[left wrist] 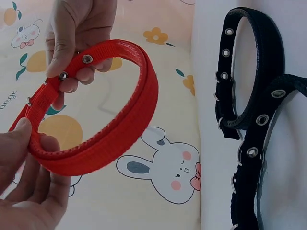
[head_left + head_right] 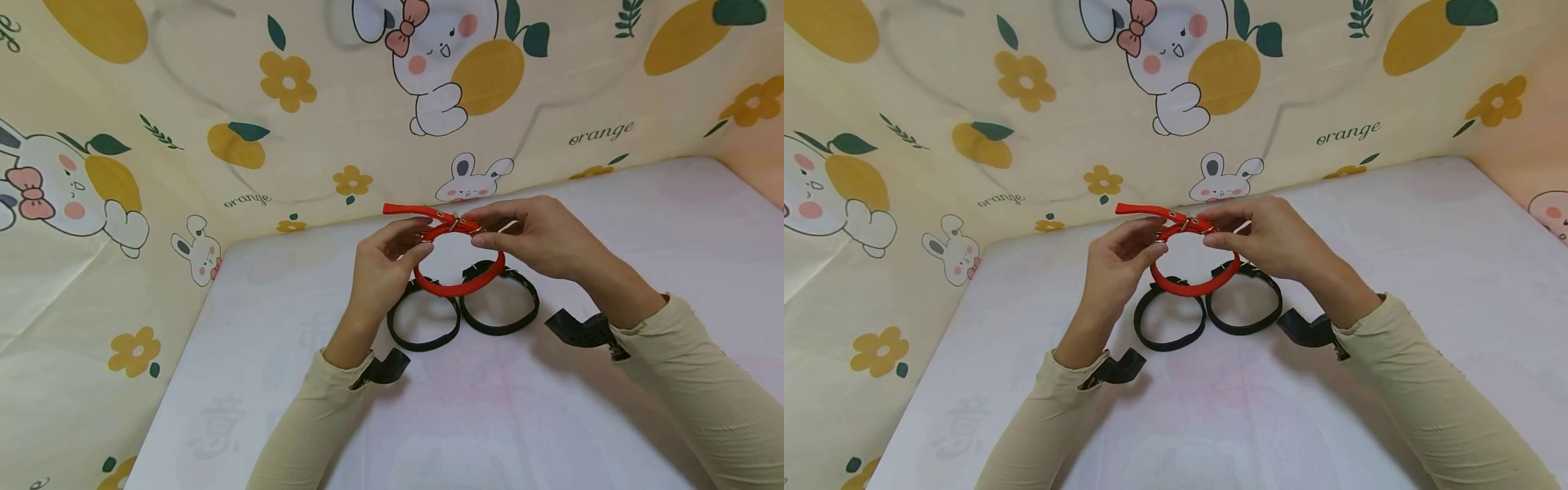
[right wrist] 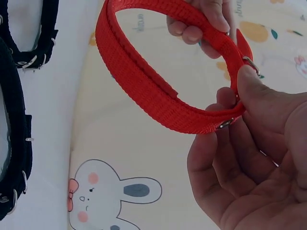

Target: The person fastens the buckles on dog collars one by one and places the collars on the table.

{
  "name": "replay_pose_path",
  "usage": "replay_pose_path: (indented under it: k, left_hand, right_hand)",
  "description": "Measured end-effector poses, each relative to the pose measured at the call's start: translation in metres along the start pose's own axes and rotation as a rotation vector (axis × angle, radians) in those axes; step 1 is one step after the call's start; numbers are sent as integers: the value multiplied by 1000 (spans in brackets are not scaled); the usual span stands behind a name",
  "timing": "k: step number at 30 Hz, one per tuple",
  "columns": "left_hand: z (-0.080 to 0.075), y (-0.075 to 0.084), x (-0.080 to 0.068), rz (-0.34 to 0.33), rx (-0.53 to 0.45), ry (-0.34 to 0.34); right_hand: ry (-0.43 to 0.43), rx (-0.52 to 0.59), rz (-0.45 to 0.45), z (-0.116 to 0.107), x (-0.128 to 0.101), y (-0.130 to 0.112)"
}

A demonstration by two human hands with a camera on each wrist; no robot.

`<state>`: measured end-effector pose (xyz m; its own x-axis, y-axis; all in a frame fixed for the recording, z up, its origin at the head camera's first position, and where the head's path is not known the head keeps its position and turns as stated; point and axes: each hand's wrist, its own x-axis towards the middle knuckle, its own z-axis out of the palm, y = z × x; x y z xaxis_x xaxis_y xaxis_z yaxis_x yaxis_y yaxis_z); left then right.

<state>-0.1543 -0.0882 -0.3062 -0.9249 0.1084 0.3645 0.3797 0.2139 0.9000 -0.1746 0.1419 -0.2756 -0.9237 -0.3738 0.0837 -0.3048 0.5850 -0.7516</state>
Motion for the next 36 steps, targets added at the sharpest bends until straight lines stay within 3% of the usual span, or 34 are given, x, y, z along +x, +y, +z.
replay_pose_path:
  k: [7,13,22,29,36]
  left_hand:
    - [-1,-1,1,-205,-81,-30]
    - [-4,1,1,-301,-95,54]
    - [-6,4,1,-349,-123,90]
    - [-7,3,1,-334,-145,143]
    - [-9,1,2,-344,-204,117]
  right_hand:
    - [11,2,-6,2,1,-1]
    - [20,-19,25,2,1,0]
    - [20,-19,25,0,1,1]
    - [14,0,26,-2,2,3]
    - [-6,10,5,-1,2,5]
